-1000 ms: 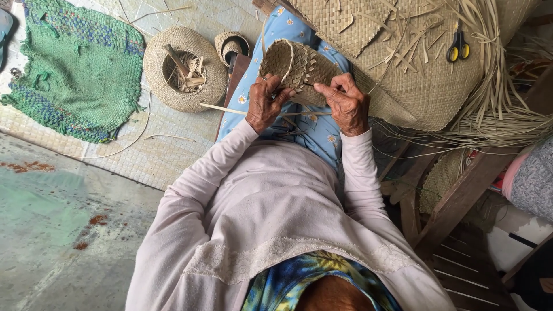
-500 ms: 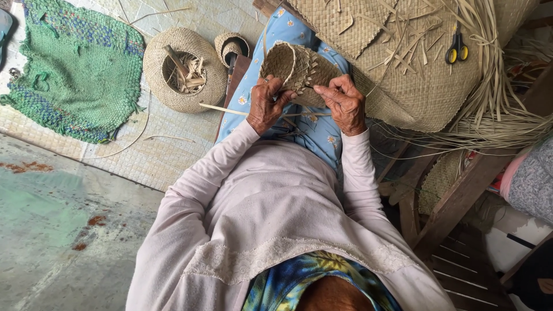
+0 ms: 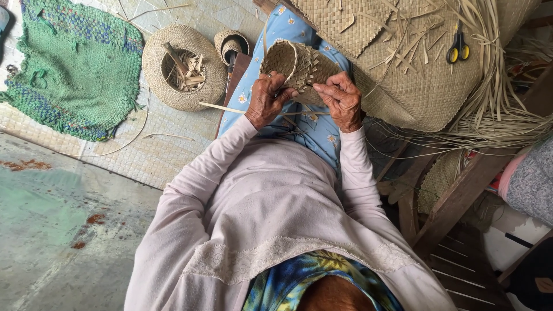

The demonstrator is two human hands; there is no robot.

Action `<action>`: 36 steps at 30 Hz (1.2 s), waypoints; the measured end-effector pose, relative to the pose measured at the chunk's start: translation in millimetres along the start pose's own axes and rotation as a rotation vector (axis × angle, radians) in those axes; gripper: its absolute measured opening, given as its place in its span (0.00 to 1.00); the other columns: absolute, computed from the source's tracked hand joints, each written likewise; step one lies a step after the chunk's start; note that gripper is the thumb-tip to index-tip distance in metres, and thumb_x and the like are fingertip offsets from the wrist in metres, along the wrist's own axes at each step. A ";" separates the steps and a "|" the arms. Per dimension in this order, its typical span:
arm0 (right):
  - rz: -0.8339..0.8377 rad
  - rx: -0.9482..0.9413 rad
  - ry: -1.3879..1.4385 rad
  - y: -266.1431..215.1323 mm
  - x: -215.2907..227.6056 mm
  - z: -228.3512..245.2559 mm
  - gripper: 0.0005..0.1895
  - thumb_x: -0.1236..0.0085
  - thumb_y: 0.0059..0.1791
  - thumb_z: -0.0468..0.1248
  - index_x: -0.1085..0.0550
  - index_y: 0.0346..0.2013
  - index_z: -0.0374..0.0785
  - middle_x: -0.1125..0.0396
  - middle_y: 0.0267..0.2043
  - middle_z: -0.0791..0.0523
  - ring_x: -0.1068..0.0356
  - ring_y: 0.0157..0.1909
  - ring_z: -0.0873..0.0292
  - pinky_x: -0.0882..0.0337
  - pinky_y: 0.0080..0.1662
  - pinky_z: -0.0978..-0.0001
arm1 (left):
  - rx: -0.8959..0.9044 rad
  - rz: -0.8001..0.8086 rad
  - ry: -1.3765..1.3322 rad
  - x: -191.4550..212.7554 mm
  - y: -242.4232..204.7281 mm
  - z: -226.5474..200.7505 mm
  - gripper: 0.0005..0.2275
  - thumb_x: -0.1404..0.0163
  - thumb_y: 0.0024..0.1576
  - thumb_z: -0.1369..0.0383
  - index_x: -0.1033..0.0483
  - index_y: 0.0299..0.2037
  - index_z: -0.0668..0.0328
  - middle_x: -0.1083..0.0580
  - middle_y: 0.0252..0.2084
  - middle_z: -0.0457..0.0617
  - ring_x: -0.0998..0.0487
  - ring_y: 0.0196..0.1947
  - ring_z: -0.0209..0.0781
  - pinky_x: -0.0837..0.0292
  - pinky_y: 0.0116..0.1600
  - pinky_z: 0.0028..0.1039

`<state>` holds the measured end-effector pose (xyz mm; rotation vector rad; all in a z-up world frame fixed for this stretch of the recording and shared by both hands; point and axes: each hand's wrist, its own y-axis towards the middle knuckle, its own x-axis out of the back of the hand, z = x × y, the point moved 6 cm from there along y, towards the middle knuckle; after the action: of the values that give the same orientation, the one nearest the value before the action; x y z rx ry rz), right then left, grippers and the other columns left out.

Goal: Finishing a hand-woven straw basket by weaving in loose ends and trimming excess material with scissors.

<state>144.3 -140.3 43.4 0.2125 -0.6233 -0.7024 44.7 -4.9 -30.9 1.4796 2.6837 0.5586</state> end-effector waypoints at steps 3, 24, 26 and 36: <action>-0.012 0.001 -0.006 1.9 -0.6 1.7 0.04 0.43 0.46 0.29 0.21 0.34 0.34 0.41 0.27 0.56 0.42 0.23 0.64 0.37 0.30 0.73 | 0.007 0.014 -0.014 1.2 2.2 -3.3 0.15 0.45 0.50 0.63 0.37 0.20 0.57 0.40 0.15 0.50 0.35 0.19 0.55 0.40 0.32 0.31; 0.015 -0.008 -0.079 -1.6 4.8 9.6 0.06 0.45 0.47 0.31 0.21 0.36 0.38 0.40 0.28 0.54 0.41 0.24 0.60 0.36 0.32 0.70 | 0.114 -0.026 0.111 -5.4 9.3 -21.9 0.18 0.56 0.59 0.60 0.41 0.18 0.56 0.44 0.10 0.47 0.39 0.13 0.48 0.41 0.27 0.28; -0.005 -0.019 -0.095 -18.8 12.2 -9.6 0.07 0.45 0.47 0.31 0.22 0.37 0.38 0.40 0.28 0.54 0.39 0.24 0.59 0.35 0.32 0.69 | 0.124 -0.023 0.092 1.3 5.5 -19.6 0.17 0.57 0.59 0.62 0.41 0.19 0.58 0.44 0.11 0.51 0.38 0.14 0.53 0.41 0.27 0.31; -0.309 -0.265 -0.135 -44.4 95.2 -71.2 0.12 0.50 0.50 0.34 0.30 0.46 0.32 0.41 0.32 0.53 0.39 0.25 0.66 0.34 0.32 0.72 | 0.019 0.022 0.245 -1.8 16.9 -27.4 0.15 0.55 0.59 0.64 0.41 0.20 0.59 0.42 0.11 0.56 0.35 0.15 0.59 0.38 0.25 0.32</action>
<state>219.5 -238.1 13.5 0.0137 -0.6250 -1.0959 54.1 -6.4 -0.1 1.5405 2.8621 0.7646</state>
